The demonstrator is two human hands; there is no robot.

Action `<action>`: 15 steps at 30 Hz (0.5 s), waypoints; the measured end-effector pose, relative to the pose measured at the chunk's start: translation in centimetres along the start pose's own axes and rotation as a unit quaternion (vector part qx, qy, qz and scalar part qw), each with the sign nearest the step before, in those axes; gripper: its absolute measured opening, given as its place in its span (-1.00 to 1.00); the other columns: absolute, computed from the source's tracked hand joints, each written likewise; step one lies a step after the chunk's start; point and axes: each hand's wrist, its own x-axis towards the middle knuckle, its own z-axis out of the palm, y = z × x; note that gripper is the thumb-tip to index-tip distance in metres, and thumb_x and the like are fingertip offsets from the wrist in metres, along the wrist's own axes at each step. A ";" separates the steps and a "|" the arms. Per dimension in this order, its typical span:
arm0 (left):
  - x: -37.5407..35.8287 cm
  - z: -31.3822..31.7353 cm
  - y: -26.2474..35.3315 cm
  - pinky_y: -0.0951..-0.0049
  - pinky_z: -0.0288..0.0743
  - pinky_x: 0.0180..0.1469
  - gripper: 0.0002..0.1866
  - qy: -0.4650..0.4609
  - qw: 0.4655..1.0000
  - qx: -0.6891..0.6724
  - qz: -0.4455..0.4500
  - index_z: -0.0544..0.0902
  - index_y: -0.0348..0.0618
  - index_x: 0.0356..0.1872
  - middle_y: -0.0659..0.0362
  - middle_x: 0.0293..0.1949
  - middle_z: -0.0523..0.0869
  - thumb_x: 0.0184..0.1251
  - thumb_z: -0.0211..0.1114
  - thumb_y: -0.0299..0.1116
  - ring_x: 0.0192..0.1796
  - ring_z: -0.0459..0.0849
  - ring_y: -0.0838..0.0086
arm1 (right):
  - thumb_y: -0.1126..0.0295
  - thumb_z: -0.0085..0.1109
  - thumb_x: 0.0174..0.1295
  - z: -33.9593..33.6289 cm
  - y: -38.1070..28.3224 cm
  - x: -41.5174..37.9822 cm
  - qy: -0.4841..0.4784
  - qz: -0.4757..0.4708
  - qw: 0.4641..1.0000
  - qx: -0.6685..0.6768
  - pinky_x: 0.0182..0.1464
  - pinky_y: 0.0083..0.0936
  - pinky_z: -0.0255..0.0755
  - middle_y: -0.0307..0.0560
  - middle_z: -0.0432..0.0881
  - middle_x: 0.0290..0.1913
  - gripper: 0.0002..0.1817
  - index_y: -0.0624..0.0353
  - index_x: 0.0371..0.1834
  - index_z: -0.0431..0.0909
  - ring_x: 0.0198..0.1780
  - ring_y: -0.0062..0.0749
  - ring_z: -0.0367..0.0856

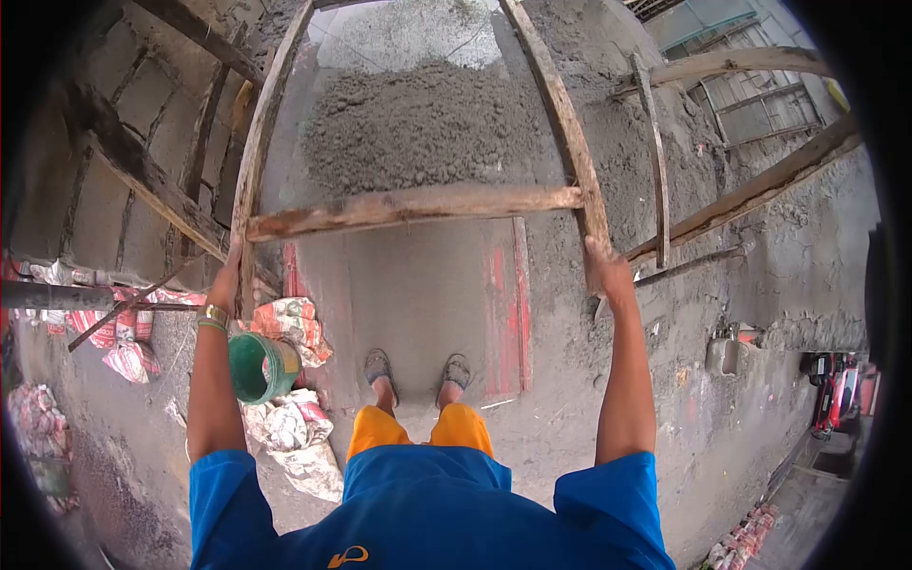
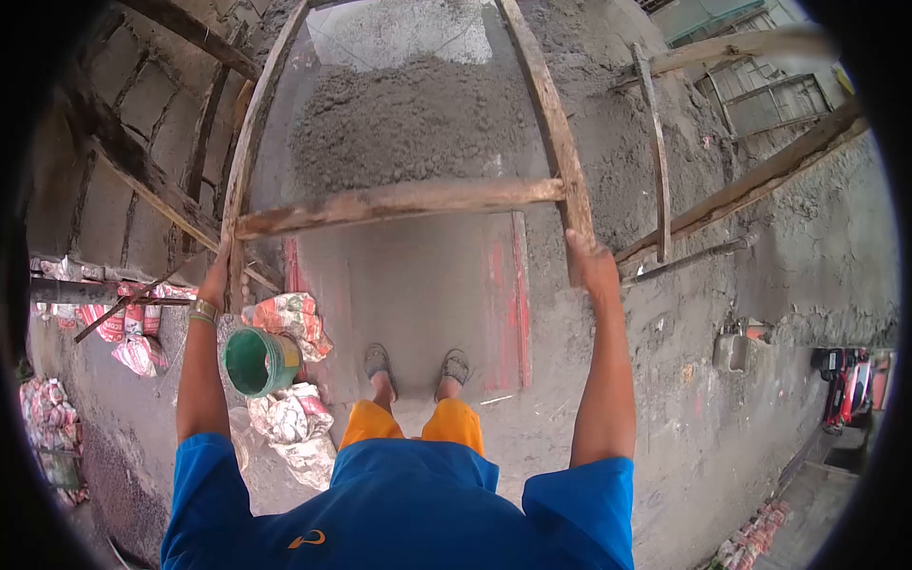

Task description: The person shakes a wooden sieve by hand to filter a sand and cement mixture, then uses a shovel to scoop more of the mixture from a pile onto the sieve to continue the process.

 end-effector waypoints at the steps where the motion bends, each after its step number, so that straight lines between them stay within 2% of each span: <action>1: -0.3 -0.6 3.4 0.44 0.47 -0.64 -0.33 -0.011 1.000 0.008 0.007 0.53 -0.01 -0.32 0.24 -0.66 0.52 0.10 0.07 0.48 -0.71 0.50 0.48 | -0.50 0.08 -0.07 -3.0 -4.5 -0.5 -0.048 -0.013 0.998 0.029 -0.02 -0.31 0.46 0.24 0.65 -0.22 0.04 0.51 -0.11 0.57 -0.10 -0.04 0.66; 2: -0.3 -1.3 5.7 0.45 0.47 -0.66 -0.35 -0.020 1.000 0.015 0.019 0.52 0.01 -0.36 0.25 -0.67 0.51 0.12 0.06 0.47 -0.72 0.50 0.50 | -0.47 0.11 -0.06 -4.6 -5.5 1.8 -0.088 0.066 0.994 -0.020 -0.04 -0.38 0.47 0.19 0.64 -0.24 0.03 0.54 -0.09 0.55 -0.14 -0.19 0.66; 4: -1.5 -2.0 7.6 0.47 0.46 -0.66 -0.36 -0.037 0.999 0.027 0.011 0.51 0.00 -0.39 0.25 -0.67 0.51 0.14 0.05 0.46 -0.71 0.50 0.50 | -0.39 0.16 0.00 -6.2 -7.2 0.9 -0.102 0.061 0.993 0.016 -0.02 -0.39 0.46 0.22 0.64 -0.21 -0.04 0.53 -0.06 0.53 -0.14 -0.20 0.64; 5: -1.7 -2.0 5.2 0.47 0.46 -0.66 -0.36 -0.039 0.999 0.031 -0.008 0.51 0.00 -0.39 0.25 -0.67 0.51 0.14 0.05 0.46 -0.71 0.50 0.50 | -0.39 0.16 0.00 -5.0 -5.1 -0.5 -0.113 0.074 0.991 0.006 -0.02 -0.39 0.46 0.22 0.64 -0.21 -0.04 0.53 -0.06 0.53 -0.14 -0.20 0.64; 7: -3.0 -2.3 -0.5 0.48 0.45 -0.66 -0.36 -0.031 0.999 -0.002 -0.010 0.52 -0.02 -0.40 0.25 -0.67 0.51 0.18 0.02 0.44 -0.70 0.51 0.50 | -0.28 0.23 0.05 -1.8 0.9 -4.4 -0.056 0.039 0.996 0.053 0.04 -0.41 0.43 0.20 0.64 -0.17 -0.11 0.51 0.00 0.50 -0.07 -0.22 0.61; 8: -3.2 -2.3 -5.8 0.48 0.45 -0.65 -0.35 0.007 0.999 -0.014 -0.049 0.53 -0.03 -0.40 0.24 -0.68 0.51 0.19 0.01 0.44 -0.69 0.52 0.49 | -0.20 0.24 0.10 1.1 5.3 -7.6 -0.047 0.007 0.992 0.113 0.09 -0.42 0.39 0.18 0.63 -0.11 -0.18 0.46 0.07 0.47 -0.01 -0.22 0.58; 9: -3.5 -2.4 -12.0 0.47 0.46 -0.64 -0.32 0.016 0.992 -0.066 -0.102 0.54 -0.05 -0.39 0.22 -0.67 0.51 0.18 -0.01 0.46 -0.69 0.52 0.47 | -0.14 0.24 0.15 3.5 9.6 -11.0 -0.033 0.044 0.997 0.048 0.11 -0.41 0.37 0.13 0.62 -0.07 -0.24 0.42 0.10 0.45 0.00 -0.25 0.56; 10: -3.8 -3.0 -18.1 0.47 0.47 -0.63 -0.30 0.023 0.992 -0.059 -0.110 0.53 -0.08 -0.38 0.21 -0.66 0.51 0.17 -0.02 0.47 -0.68 0.53 0.44 | -0.08 0.21 0.20 5.9 15.6 -13.9 -0.053 0.062 0.994 0.067 0.07 -0.42 0.39 0.08 0.61 -0.10 -0.33 0.39 0.05 0.47 -0.04 -0.31 0.55; 12: -7.5 -3.9 -28.1 0.43 0.48 -0.61 -0.28 0.016 0.984 -0.109 -0.141 0.51 -0.14 -0.34 0.19 -0.66 0.51 0.16 -0.01 0.46 -0.67 0.53 0.42 | 0.09 0.25 0.23 7.5 22.2 -19.6 -0.088 0.107 0.971 0.193 -0.02 -0.51 0.40 -0.07 0.61 -0.16 -0.48 0.36 0.00 0.47 -0.10 -0.47 0.52; 14: -12.2 -5.1 -35.0 0.39 0.49 -0.60 -0.29 0.016 0.981 -0.146 -0.126 0.51 -0.18 -0.27 0.16 -0.60 0.53 0.19 0.02 0.42 -0.62 0.54 0.39 | 0.24 0.26 0.22 6.9 27.0 -24.6 -0.111 0.162 0.943 0.268 0.02 -0.49 0.40 -0.13 0.58 -0.07 -0.50 0.32 0.12 0.38 -0.06 -0.52 0.51; 15: -14.6 -5.0 -36.0 0.38 0.50 -0.61 -0.29 0.030 0.982 -0.149 -0.109 0.52 -0.20 -0.25 0.14 -0.59 0.53 0.20 0.03 0.40 -0.62 0.55 0.38 | 0.17 0.22 0.26 5.9 27.4 -26.5 -0.138 0.158 0.941 0.267 0.07 -0.52 0.35 -0.22 0.53 -0.01 -0.44 0.22 0.24 0.33 -0.01 -0.56 0.45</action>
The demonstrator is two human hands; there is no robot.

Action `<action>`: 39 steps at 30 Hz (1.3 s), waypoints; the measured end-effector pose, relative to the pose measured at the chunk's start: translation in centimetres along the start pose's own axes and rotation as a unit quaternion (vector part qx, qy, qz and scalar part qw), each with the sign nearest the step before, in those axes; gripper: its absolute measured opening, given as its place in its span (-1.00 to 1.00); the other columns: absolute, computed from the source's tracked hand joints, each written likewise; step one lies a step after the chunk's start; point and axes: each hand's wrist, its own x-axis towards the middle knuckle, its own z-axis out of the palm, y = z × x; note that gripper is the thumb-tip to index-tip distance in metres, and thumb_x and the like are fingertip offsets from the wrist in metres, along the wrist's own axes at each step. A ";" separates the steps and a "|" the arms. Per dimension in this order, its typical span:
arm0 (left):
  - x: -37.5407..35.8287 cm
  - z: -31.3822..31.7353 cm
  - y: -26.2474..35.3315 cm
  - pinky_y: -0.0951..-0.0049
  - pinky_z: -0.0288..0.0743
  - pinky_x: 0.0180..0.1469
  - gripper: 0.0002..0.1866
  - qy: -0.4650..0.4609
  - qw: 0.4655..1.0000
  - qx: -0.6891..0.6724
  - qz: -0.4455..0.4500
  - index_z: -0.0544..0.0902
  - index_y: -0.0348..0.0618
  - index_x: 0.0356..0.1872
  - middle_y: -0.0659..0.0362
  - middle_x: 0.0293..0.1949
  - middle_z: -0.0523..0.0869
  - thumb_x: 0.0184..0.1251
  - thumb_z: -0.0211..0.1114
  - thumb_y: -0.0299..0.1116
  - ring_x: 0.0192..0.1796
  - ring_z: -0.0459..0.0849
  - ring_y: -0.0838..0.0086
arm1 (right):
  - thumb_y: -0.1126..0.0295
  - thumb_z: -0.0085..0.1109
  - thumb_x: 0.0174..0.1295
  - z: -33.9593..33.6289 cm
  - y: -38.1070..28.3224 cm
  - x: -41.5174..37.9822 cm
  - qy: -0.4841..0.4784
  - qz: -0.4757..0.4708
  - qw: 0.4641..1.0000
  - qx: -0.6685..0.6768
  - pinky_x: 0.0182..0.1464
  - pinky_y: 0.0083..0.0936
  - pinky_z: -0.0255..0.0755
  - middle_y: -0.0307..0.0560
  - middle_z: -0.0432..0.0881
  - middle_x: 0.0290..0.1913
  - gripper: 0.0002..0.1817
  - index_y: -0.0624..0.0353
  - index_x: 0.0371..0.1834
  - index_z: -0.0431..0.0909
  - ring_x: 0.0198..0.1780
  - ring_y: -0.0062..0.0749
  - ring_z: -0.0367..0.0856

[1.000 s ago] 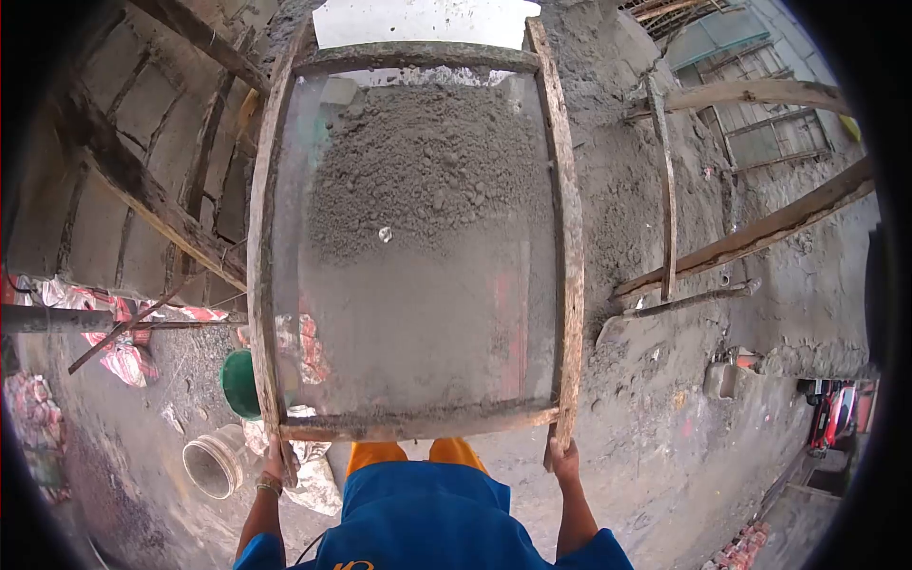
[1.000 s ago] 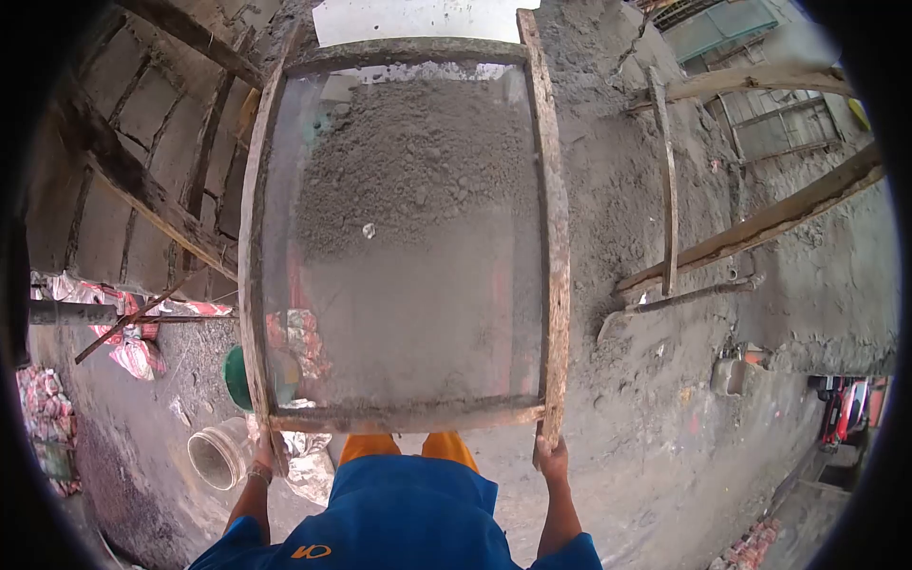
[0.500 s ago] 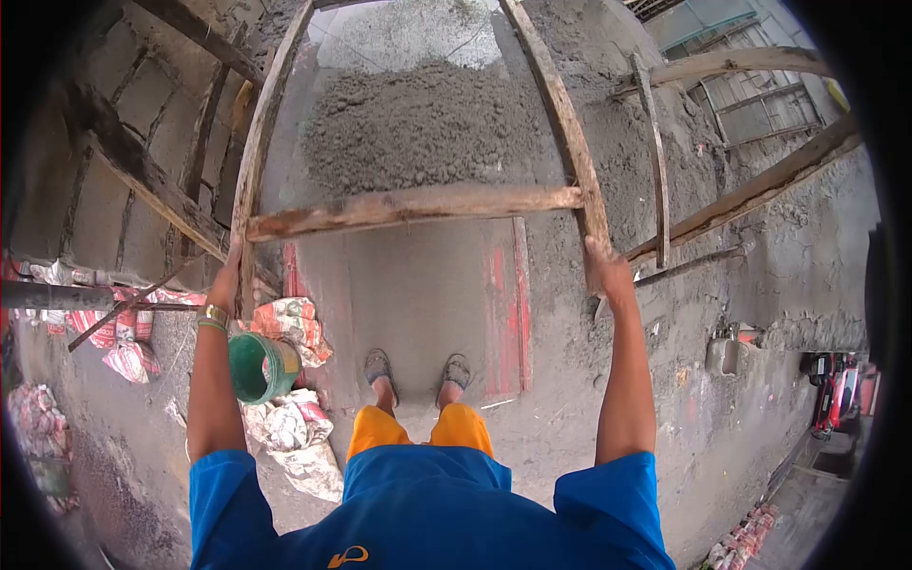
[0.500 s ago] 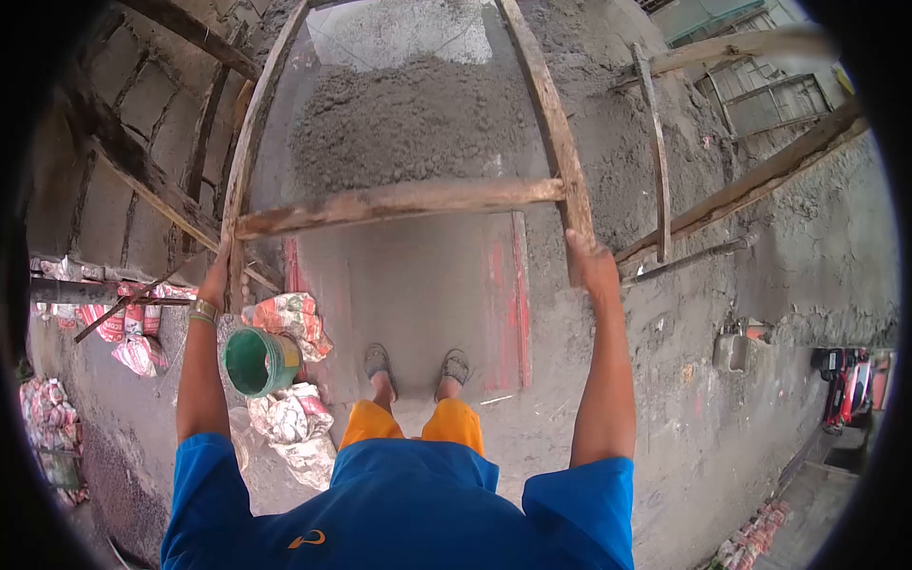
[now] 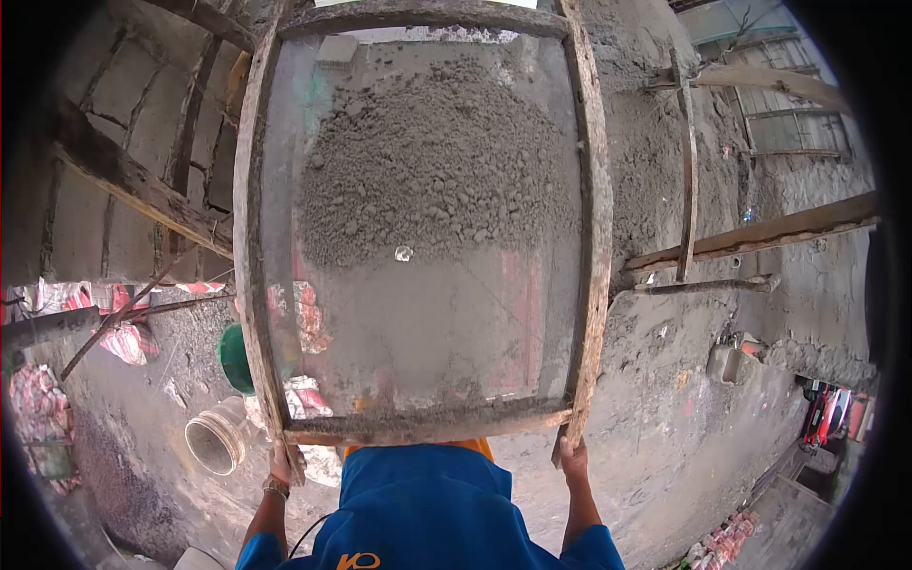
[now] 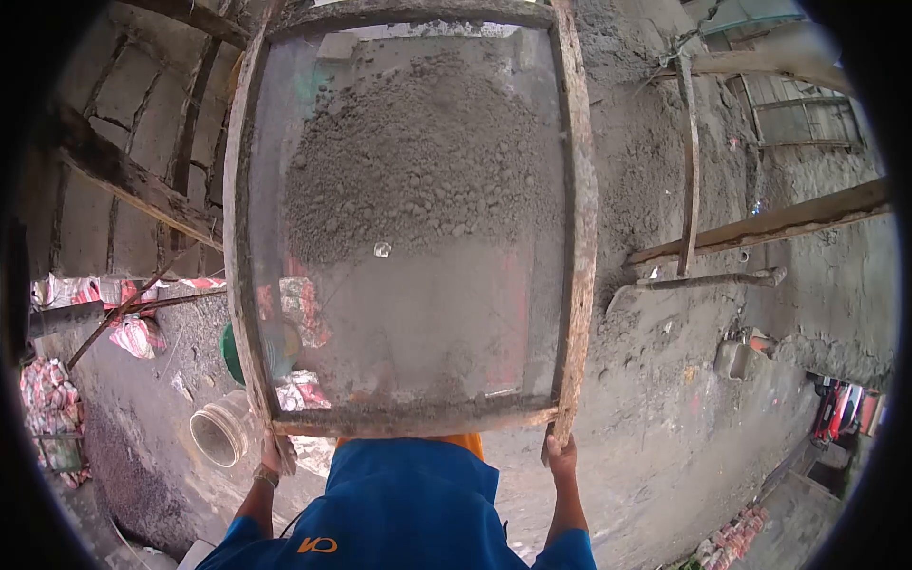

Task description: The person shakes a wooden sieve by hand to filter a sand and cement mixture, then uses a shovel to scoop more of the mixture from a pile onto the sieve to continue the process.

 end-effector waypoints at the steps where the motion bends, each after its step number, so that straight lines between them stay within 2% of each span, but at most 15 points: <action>1: -0.7 -0.6 -0.6 0.38 0.49 -0.62 -0.29 -0.004 1.000 0.008 0.007 0.52 -0.20 -0.25 0.14 -0.60 0.53 0.20 0.03 0.39 -0.63 0.55 0.37 | 0.17 0.22 0.26 -0.2 0.7 -0.6 0.000 0.001 1.000 -0.015 0.09 -0.51 0.33 -0.22 0.52 0.02 -0.42 0.23 0.26 0.32 0.03 -0.56 0.43; 5: 4.0 2.6 5.9 0.40 0.45 -0.67 -0.30 -0.001 0.999 0.033 0.001 0.51 -0.16 -0.44 0.16 -0.70 0.48 0.22 -0.02 0.41 -0.67 0.54 0.39 | 0.14 0.21 0.27 3.1 -6.3 4.8 0.019 0.023 0.995 -0.098 0.07 -0.54 0.34 -0.19 0.54 -0.01 -0.44 0.28 0.20 0.37 0.00 -0.56 0.44; 6: 7.1 4.2 9.3 0.42 0.44 -0.67 -0.30 0.009 0.999 0.016 -0.030 0.49 -0.11 -0.50 0.17 -0.71 0.47 0.18 -0.02 0.45 -0.69 0.53 0.41 | 0.10 0.23 0.25 3.9 -7.4 8.7 0.048 -0.054 0.995 -0.071 -0.03 -0.54 0.40 -0.16 0.58 -0.14 -0.47 0.32 0.09 0.46 -0.11 -0.54 0.49; 9: 6.4 12.4 25.0 0.46 0.41 -0.68 -0.28 0.020 0.995 0.092 0.021 0.49 -0.02 -0.55 0.23 -0.69 0.49 0.07 0.00 0.54 -0.71 0.50 0.45 | -0.23 0.26 0.07 6.8 -25.6 13.1 0.100 -0.066 0.979 -0.165 -0.22 -0.48 0.44 -0.07 0.64 -0.32 -0.27 0.37 -0.14 0.59 -0.30 -0.49 0.56; 12: 4.6 16.1 35.2 0.49 0.42 -0.69 -0.32 -0.017 0.986 0.132 0.095 0.49 0.01 -0.48 0.27 -0.70 0.47 0.06 0.06 0.52 -0.72 0.49 0.50 | -0.44 0.07 -0.01 4.6 -37.6 14.6 0.129 -0.134 0.944 -0.272 -0.09 -0.24 0.47 0.38 0.64 -0.36 -0.04 0.53 -0.28 0.61 -0.19 0.10 0.67; 15: 2.2 16.7 37.8 0.57 0.40 -0.70 -0.41 -0.084 0.983 0.124 0.106 0.49 0.06 -0.43 0.28 -0.70 0.47 0.14 0.08 0.44 -0.73 0.48 0.55 | -0.45 0.02 0.01 4.1 -42.0 12.2 0.118 -0.100 0.932 -0.327 -0.05 -0.19 0.47 0.48 0.62 -0.32 0.01 0.63 -0.30 0.57 -0.12 0.19 0.65; 21: 8.0 5.4 14.0 0.42 0.38 -0.71 -0.30 0.006 0.999 -0.002 -0.047 0.44 0.03 -0.47 0.24 -0.76 0.43 0.05 -0.01 0.56 -0.75 0.44 0.40 | -0.28 0.14 0.07 5.1 -14.3 6.2 0.112 -0.048 0.963 -0.239 -0.01 -0.20 0.45 0.32 0.62 -0.15 -0.20 0.30 0.05 0.47 -0.02 0.12 0.61; 23: 7.8 -0.6 5.1 0.42 0.37 -0.72 -0.32 -0.007 0.998 -0.021 -0.063 0.45 0.03 -0.45 0.23 -0.78 0.41 0.10 -0.03 0.53 -0.77 0.42 0.40 | -0.04 0.26 0.14 4.0 -4.9 4.1 0.091 0.024 0.960 -0.263 -0.13 -0.35 0.49 0.11 0.66 -0.25 -0.40 0.31 -0.03 0.45 -0.12 -0.17 0.65; 24: 6.5 -2.1 2.0 0.35 0.40 -0.72 -0.30 0.048 0.998 0.002 -0.040 0.43 0.05 -0.53 0.22 -0.76 0.41 0.03 0.01 0.56 -0.75 0.43 0.35 | 0.11 0.30 0.16 3.0 0.0 2.9 0.054 0.081 0.985 -0.143 -0.20 -0.46 0.49 -0.07 0.67 -0.24 -0.46 0.32 0.02 0.41 -0.18 -0.39 0.63; 27: 7.3 0.0 2.8 0.38 0.39 -0.71 -0.30 0.032 0.999 0.013 -0.034 0.45 0.02 -0.49 0.24 -0.76 0.40 0.06 -0.01 0.55 -0.74 0.43 0.38 | -0.14 0.29 0.07 0.8 6.7 0.5 0.045 -0.001 0.990 -0.133 -0.07 -0.42 0.48 0.11 0.66 -0.23 -0.24 0.42 0.00 0.43 -0.11 -0.27 0.65; 29: 7.3 0.9 3.2 0.41 0.38 -0.70 -0.29 0.020 0.999 0.021 -0.020 0.46 -0.01 -0.45 0.25 -0.75 0.39 0.09 -0.03 0.53 -0.72 0.44 0.41 | 0.17 0.37 0.12 1.2 4.8 0.5 0.043 0.022 0.997 -0.059 -0.11 -0.54 0.47 -0.15 0.66 -0.21 -0.41 0.34 0.07 0.36 -0.11 -0.49 0.60; 31: 7.0 1.5 4.1 0.44 0.38 -0.70 -0.29 0.011 0.999 0.030 0.003 0.47 -0.03 -0.40 0.26 -0.74 0.38 0.13 -0.05 0.52 -0.71 0.44 0.45 | 0.12 0.38 0.09 2.3 0.7 6.7 0.059 0.093 0.984 -0.142 -0.07 -0.49 0.48 -0.05 0.66 -0.17 -0.36 0.36 0.09 0.38 -0.07 -0.41 0.62; 34: 11.8 9.4 17.4 0.45 0.38 -0.72 -0.26 0.042 0.996 0.078 0.009 0.45 0.02 -0.51 0.23 -0.74 0.42 0.03 -0.07 0.60 -0.74 0.46 0.42 | -0.33 0.09 0.07 5.0 -16.6 14.2 0.097 -0.034 0.954 -0.280 -0.02 -0.22 0.47 0.37 0.64 -0.22 -0.14 0.44 -0.04 0.52 -0.08 0.11 0.64; 37: 7.1 17.1 30.8 0.53 0.35 -0.71 -0.32 0.008 0.985 0.104 0.141 0.45 0.03 -0.46 0.26 -0.73 0.43 0.06 0.03 0.53 -0.74 0.45 0.49 | -0.52 -0.02 -0.05 5.1 -32.9 14.2 0.142 -0.072 0.935 -0.317 0.01 -0.15 0.45 0.41 0.63 -0.21 0.01 0.46 -0.18 0.58 -0.06 0.20 0.62; 39: 5.6 17.6 36.5 0.53 0.35 -0.71 -0.34 -0.041 0.984 0.125 0.118 0.43 0.04 -0.48 0.27 -0.72 0.44 0.08 0.05 0.51 -0.74 0.45 0.50 | -0.51 -0.05 -0.02 4.5 -40.9 12.4 0.137 -0.073 0.926 -0.343 -0.08 -0.13 0.48 0.37 0.64 -0.30 -0.03 0.44 -0.34 0.61 -0.14 0.20 0.64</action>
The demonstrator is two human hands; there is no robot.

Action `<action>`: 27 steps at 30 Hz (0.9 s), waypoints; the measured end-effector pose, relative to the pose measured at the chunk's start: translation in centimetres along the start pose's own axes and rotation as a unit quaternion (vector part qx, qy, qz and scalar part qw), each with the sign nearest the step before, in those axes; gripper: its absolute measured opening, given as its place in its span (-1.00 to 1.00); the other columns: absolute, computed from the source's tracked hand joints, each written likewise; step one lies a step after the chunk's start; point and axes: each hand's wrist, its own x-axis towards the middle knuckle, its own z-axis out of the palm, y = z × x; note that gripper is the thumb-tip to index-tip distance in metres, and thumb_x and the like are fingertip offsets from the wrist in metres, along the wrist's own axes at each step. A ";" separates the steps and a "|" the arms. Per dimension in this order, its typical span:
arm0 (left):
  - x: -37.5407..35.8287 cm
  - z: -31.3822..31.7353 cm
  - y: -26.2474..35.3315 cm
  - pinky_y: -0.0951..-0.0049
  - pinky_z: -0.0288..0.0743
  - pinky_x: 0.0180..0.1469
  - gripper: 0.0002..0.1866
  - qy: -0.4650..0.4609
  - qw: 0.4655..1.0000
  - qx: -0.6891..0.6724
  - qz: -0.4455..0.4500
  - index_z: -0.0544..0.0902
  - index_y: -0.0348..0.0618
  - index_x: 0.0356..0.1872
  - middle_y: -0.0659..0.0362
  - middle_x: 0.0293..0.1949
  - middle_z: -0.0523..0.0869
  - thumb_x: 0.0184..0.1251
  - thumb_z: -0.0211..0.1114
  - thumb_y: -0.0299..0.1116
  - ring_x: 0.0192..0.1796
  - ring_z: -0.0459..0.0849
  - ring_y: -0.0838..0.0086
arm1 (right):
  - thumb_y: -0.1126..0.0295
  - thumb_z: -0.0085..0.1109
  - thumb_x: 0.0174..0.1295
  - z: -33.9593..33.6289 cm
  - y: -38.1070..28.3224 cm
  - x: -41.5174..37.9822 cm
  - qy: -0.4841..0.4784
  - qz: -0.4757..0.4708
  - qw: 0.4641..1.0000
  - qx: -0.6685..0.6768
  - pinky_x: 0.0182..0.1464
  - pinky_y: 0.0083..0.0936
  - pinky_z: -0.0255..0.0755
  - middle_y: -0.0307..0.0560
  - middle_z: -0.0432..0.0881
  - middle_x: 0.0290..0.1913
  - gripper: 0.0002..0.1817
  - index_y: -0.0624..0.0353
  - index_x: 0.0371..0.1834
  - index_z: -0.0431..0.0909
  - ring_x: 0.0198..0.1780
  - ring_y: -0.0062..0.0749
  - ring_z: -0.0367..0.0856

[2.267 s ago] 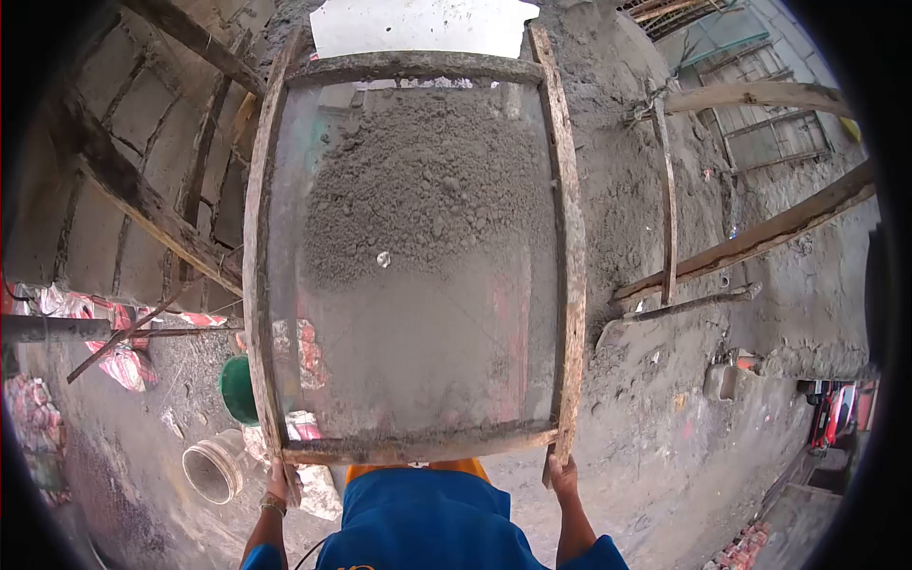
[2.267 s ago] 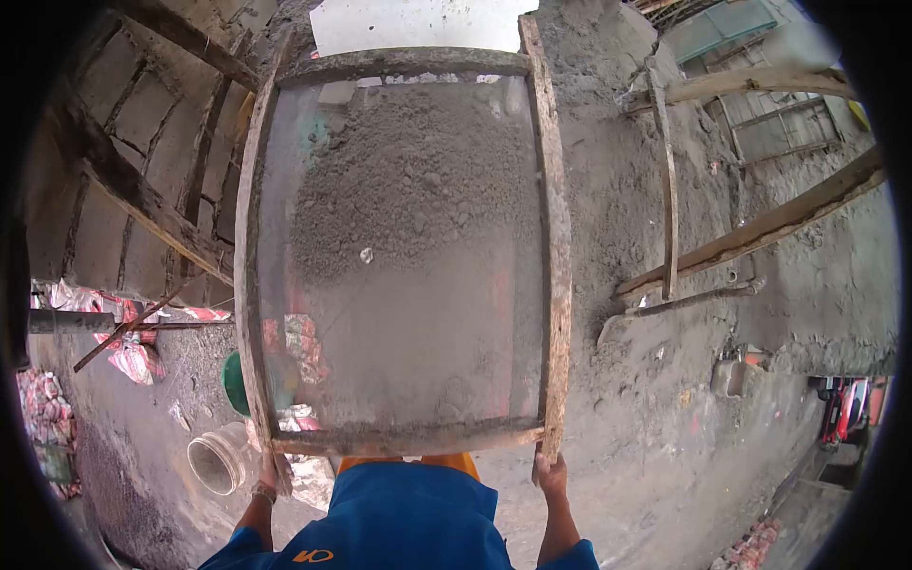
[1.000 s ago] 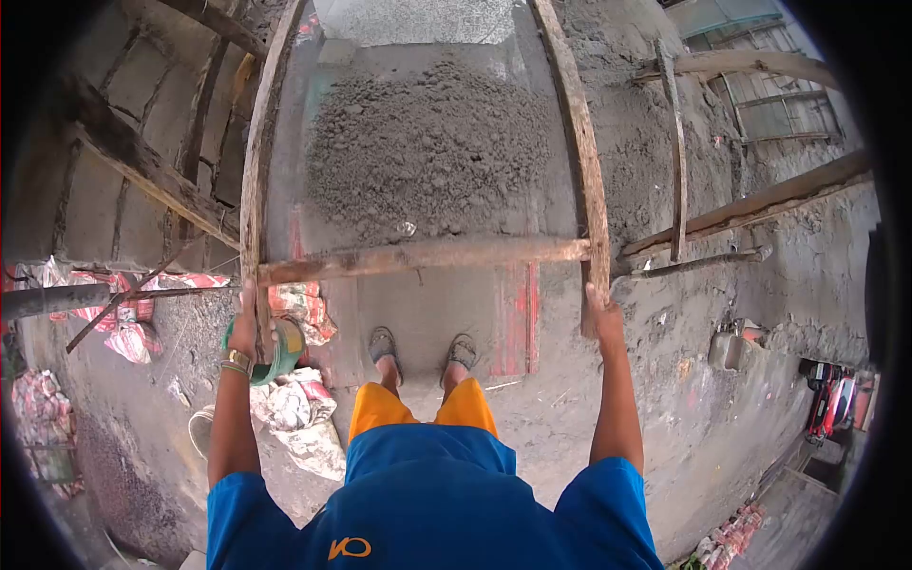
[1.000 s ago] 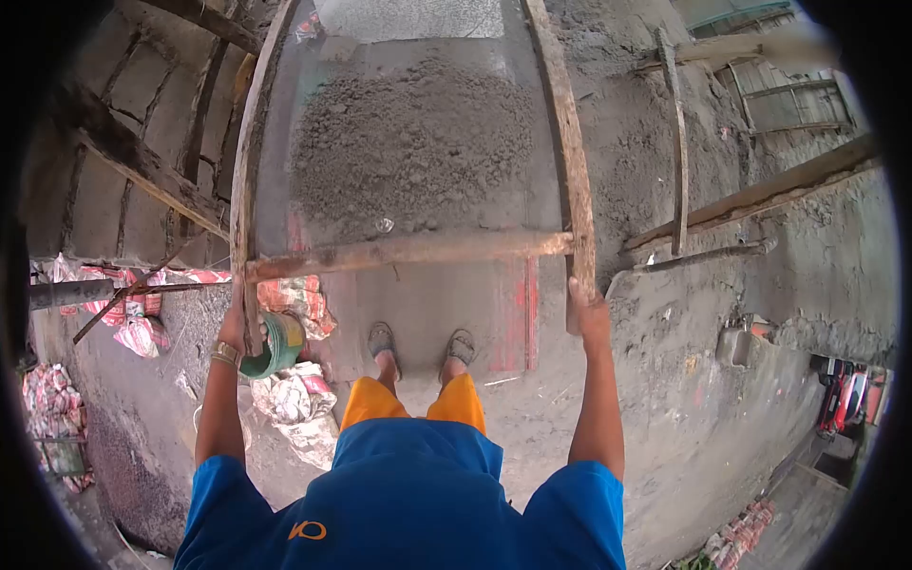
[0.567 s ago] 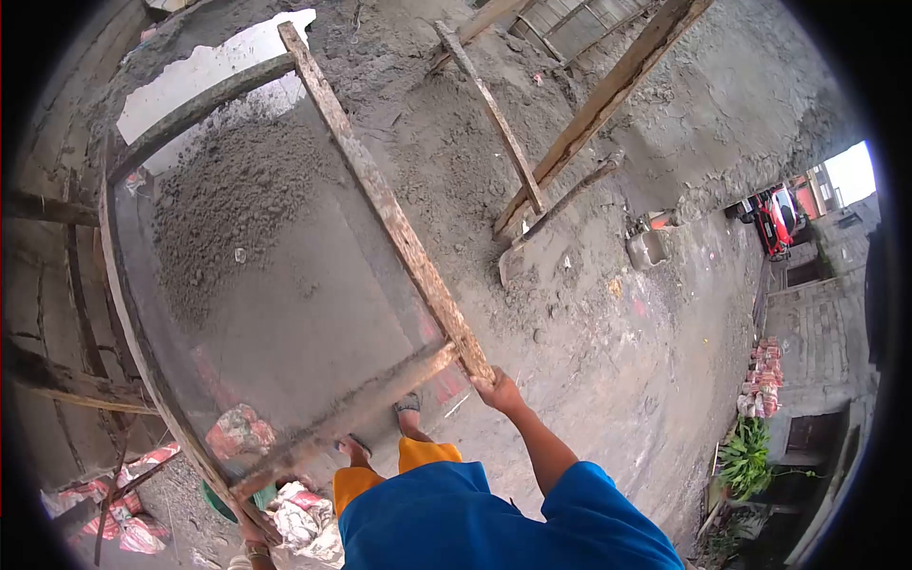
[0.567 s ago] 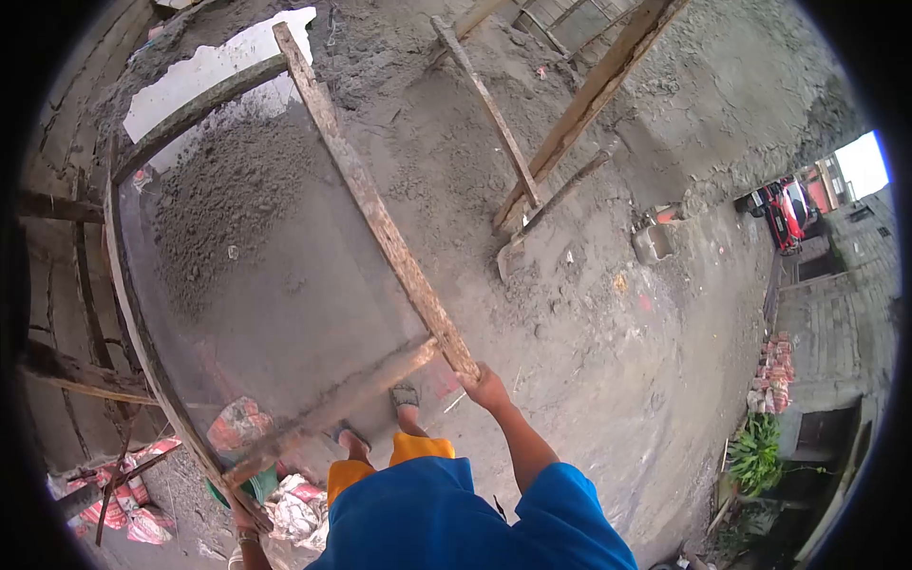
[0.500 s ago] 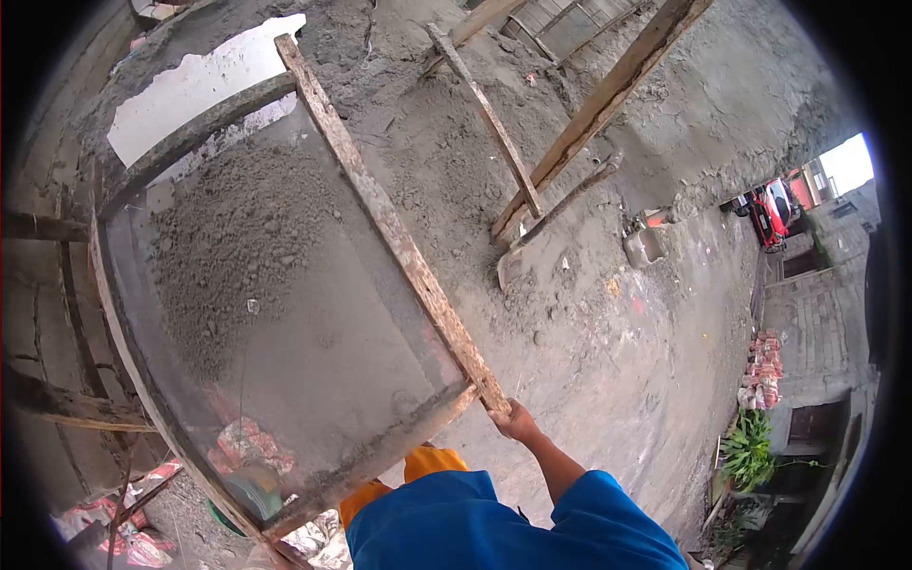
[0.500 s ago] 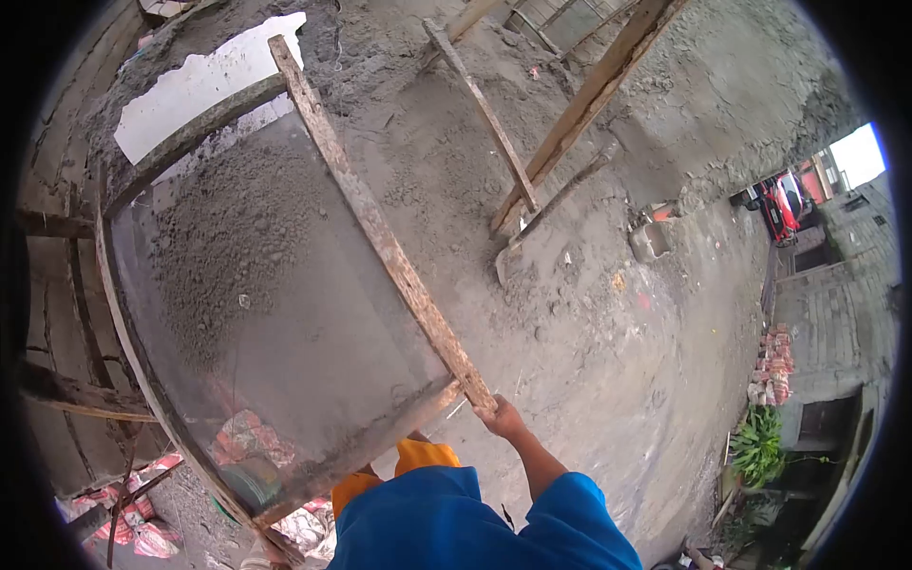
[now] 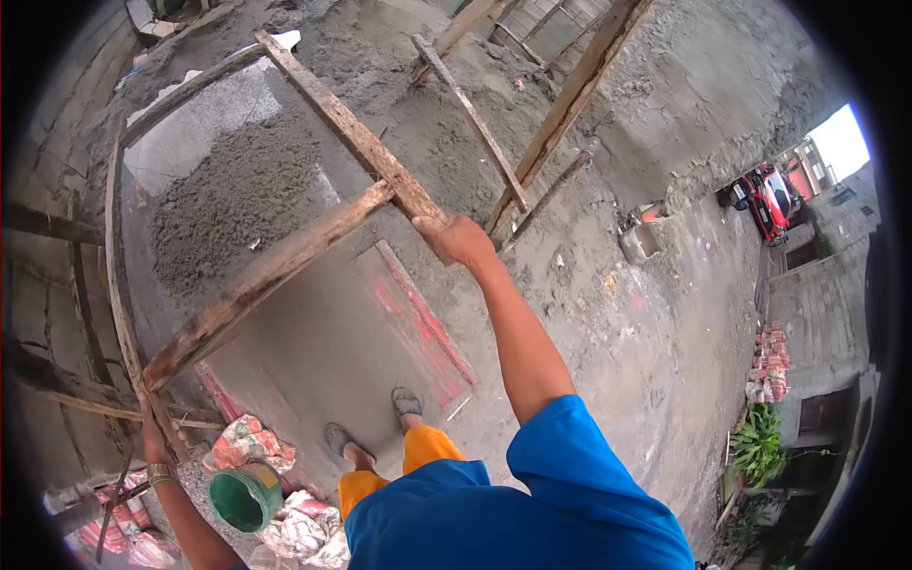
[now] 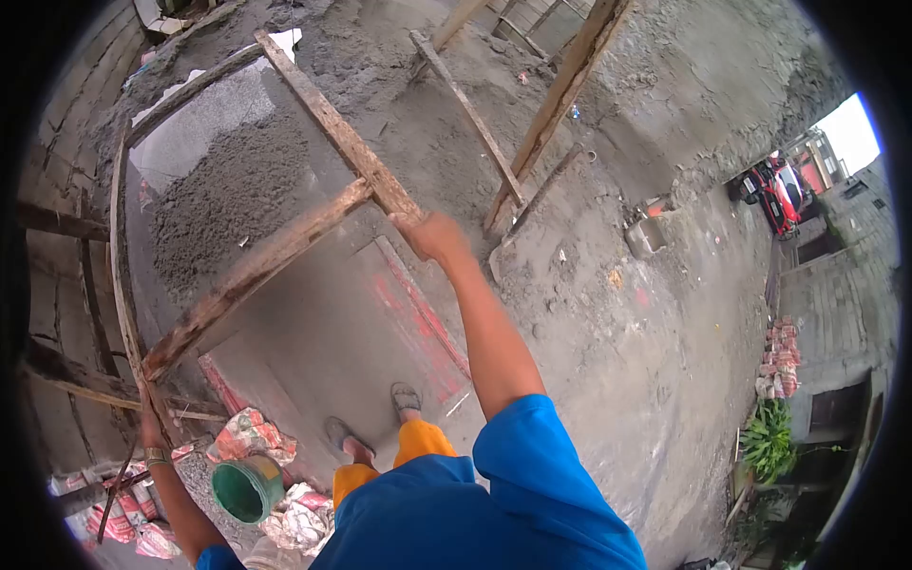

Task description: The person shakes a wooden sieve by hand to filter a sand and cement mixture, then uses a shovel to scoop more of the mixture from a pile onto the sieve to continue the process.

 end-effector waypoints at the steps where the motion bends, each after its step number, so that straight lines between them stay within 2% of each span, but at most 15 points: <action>1: -1.0 -0.1 0.5 0.53 0.35 -0.71 -0.34 -0.002 1.000 0.001 0.002 0.43 0.04 -0.48 0.27 -0.72 0.44 0.08 0.05 0.51 -0.74 0.45 0.50 | -0.49 -0.03 0.00 -1.5 -1.3 -0.3 0.009 -0.013 1.000 -0.002 -0.13 -0.11 0.49 0.32 0.66 -0.38 -0.07 0.41 -0.41 0.63 -0.20 0.20 0.66; 3: -2.0 0.1 1.0 0.53 0.35 -0.72 -0.34 -0.004 1.000 -0.018 -0.019 0.43 0.03 -0.49 0.28 -0.72 0.44 0.09 0.05 0.50 -0.75 0.45 0.50 | -0.48 -0.02 0.00 -0.9 0.5 -1.8 0.009 -0.014 1.000 0.005 -0.13 -0.11 0.49 0.31 0.66 -0.37 -0.07 0.42 -0.39 0.62 -0.20 0.19 0.66; 5: -2.5 -0.5 -5.5 0.50 0.36 -0.74 -0.31 0.046 0.999 -0.002 -0.012 0.43 0.00 -0.40 0.27 -0.72 0.42 0.08 0.04 0.52 -0.75 0.45 0.48 | -0.47 -0.01 0.00 4.8 6.7 -2.1 -0.012 0.001 1.000 0.013 -0.11 -0.15 0.48 0.28 0.66 -0.32 -0.08 0.41 -0.29 0.60 -0.18 0.15 0.65; 8: -1.8 -4.9 -22.5 0.36 0.41 -0.71 -0.28 0.039 0.988 -0.091 -0.122 0.46 0.00 -0.48 0.24 -0.76 0.43 0.07 -0.05 0.56 -0.76 0.44 0.36 | -0.36 0.15 0.01 13.5 17.7 -9.6 -0.028 0.052 0.992 0.108 -0.03 -0.22 0.45 0.33 0.62 -0.19 -0.16 0.30 -0.01 0.50 -0.05 0.10 0.61; 10: -5.0 -6.4 -30.4 0.32 0.42 -0.72 -0.25 0.039 0.969 -0.150 -0.190 0.47 -0.03 -0.48 0.19 -0.77 0.43 0.04 -0.03 0.57 -0.78 0.43 0.31 | -0.26 0.20 0.06 17.4 23.9 -14.3 -0.054 0.094 0.988 0.110 -0.06 -0.22 0.46 0.30 0.63 -0.22 -0.23 0.30 0.01 0.48 -0.08 0.12 0.62; 11: -5.5 -9.3 -36.8 0.30 0.42 -0.73 -0.26 0.017 0.981 -0.127 -0.147 0.46 -0.04 -0.50 0.18 -0.77 0.45 0.06 -0.03 0.55 -0.77 0.46 0.31 | -0.21 0.22 0.07 19.3 27.8 -16.0 -0.074 0.125 0.983 0.113 -0.09 -0.26 0.47 0.26 0.64 -0.26 -0.26 0.30 0.03 0.47 -0.13 0.03 0.64; 13: -11.8 -9.3 -38.8 0.30 0.46 -0.69 -0.30 0.073 0.987 -0.081 -0.119 0.49 -0.08 -0.44 0.16 -0.73 0.48 0.16 -0.03 0.47 -0.71 0.52 0.32 | 0.01 0.33 0.10 20.3 32.6 -19.8 -0.135 0.179 0.952 0.207 -0.06 -0.45 0.47 0.05 0.66 -0.21 -0.35 0.31 0.08 0.45 -0.11 -0.44 0.61; 15: -14.6 -9.8 -40.7 0.36 0.45 -0.70 -0.25 0.049 0.988 -0.097 -0.111 0.47 -0.21 -0.24 0.14 -0.71 0.48 0.17 0.01 0.44 -0.71 0.53 0.31 | 0.10 0.36 0.11 20.8 35.1 -21.5 -0.096 0.076 0.948 0.293 0.00 -0.47 0.44 -0.01 0.64 -0.10 -0.37 0.34 0.11 0.43 -0.04 -0.48 0.57; 18: -10.1 -7.4 -37.6 0.41 0.42 -0.70 -0.34 0.073 0.976 -0.155 -0.134 0.49 -0.15 -0.39 0.17 -0.71 0.46 0.19 0.07 0.38 -0.71 0.52 0.37 | 0.14 0.36 0.11 21.3 32.2 -16.6 -0.096 0.070 0.943 0.312 0.05 -0.47 0.42 -0.02 0.61 -0.03 -0.36 0.35 0.15 0.41 0.01 -0.45 0.55; 20: -4.9 -3.7 -27.0 0.42 0.42 -0.68 -0.32 0.057 0.986 -0.088 -0.131 0.50 -0.09 -0.48 0.18 -0.71 0.47 0.16 0.03 0.44 -0.72 0.50 0.38 | -0.06 0.28 0.13 22.0 28.9 -8.3 -0.057 0.022 0.973 0.221 -0.05 -0.39 0.46 0.11 0.66 -0.19 -0.34 0.40 0.00 0.51 -0.11 -0.33 0.63; 22: -0.6 -1.8 -18.0 0.46 0.39 -0.71 -0.30 0.051 0.992 -0.031 -0.115 0.49 0.00 -0.57 0.23 -0.74 0.47 0.12 -0.04 0.51 -0.73 0.49 0.44 | -0.38 0.14 0.02 17.5 19.7 -1.4 -0.028 0.039 0.992 0.120 -0.07 -0.27 0.48 0.26 0.66 -0.24 -0.12 0.41 -0.09 0.57 -0.13 -0.01 0.67; 23: 0.7 -0.9 -13.4 0.47 0.38 -0.71 -0.31 0.049 0.997 -0.042 -0.045 0.51 0.01 -0.54 0.24 -0.73 0.48 0.12 -0.03 0.52 -0.73 0.49 0.45 | -0.41 0.12 -0.02 13.3 13.4 -0.4 -0.004 0.003 0.995 0.103 -0.03 -0.22 0.46 0.33 0.65 -0.21 -0.09 0.40 -0.13 0.60 -0.08 0.11 0.65; 24: 0.8 -0.8 -8.4 0.44 0.45 -0.63 -0.23 0.045 0.996 0.021 -0.074 0.54 -0.10 -0.41 0.19 -0.65 0.51 0.07 -0.02 0.55 -0.68 0.52 0.42 | -0.40 0.14 -0.02 10.3 10.2 1.1 0.029 -0.043 0.992 0.116 -0.01 -0.21 0.46 0.37 0.64 -0.20 -0.11 0.39 -0.15 0.62 -0.06 0.14 0.64; 25: 0.5 -0.4 -4.2 0.44 0.43 -0.65 -0.23 0.017 1.000 0.018 -0.016 0.54 -0.08 -0.39 0.20 -0.65 0.51 0.03 0.02 0.55 -0.69 0.51 0.45 | -0.40 0.13 -0.01 7.9 8.6 3.5 0.050 -0.060 0.991 0.107 -0.01 -0.22 0.45 0.38 0.64 -0.23 -0.11 0.41 -0.14 0.61 -0.07 0.14 0.64; 27: -0.6 -0.8 2.0 0.44 0.40 -0.67 -0.25 -0.013 0.999 0.027 -0.024 0.54 -0.06 -0.38 0.22 -0.68 0.49 0.04 0.04 0.54 -0.71 0.49 0.46 | -0.38 0.13 0.01 1.5 2.8 4.0 0.032 -0.030 0.998 0.054 -0.01 -0.23 0.44 0.35 0.65 -0.26 -0.12 0.42 -0.13 0.60 -0.09 0.09 0.65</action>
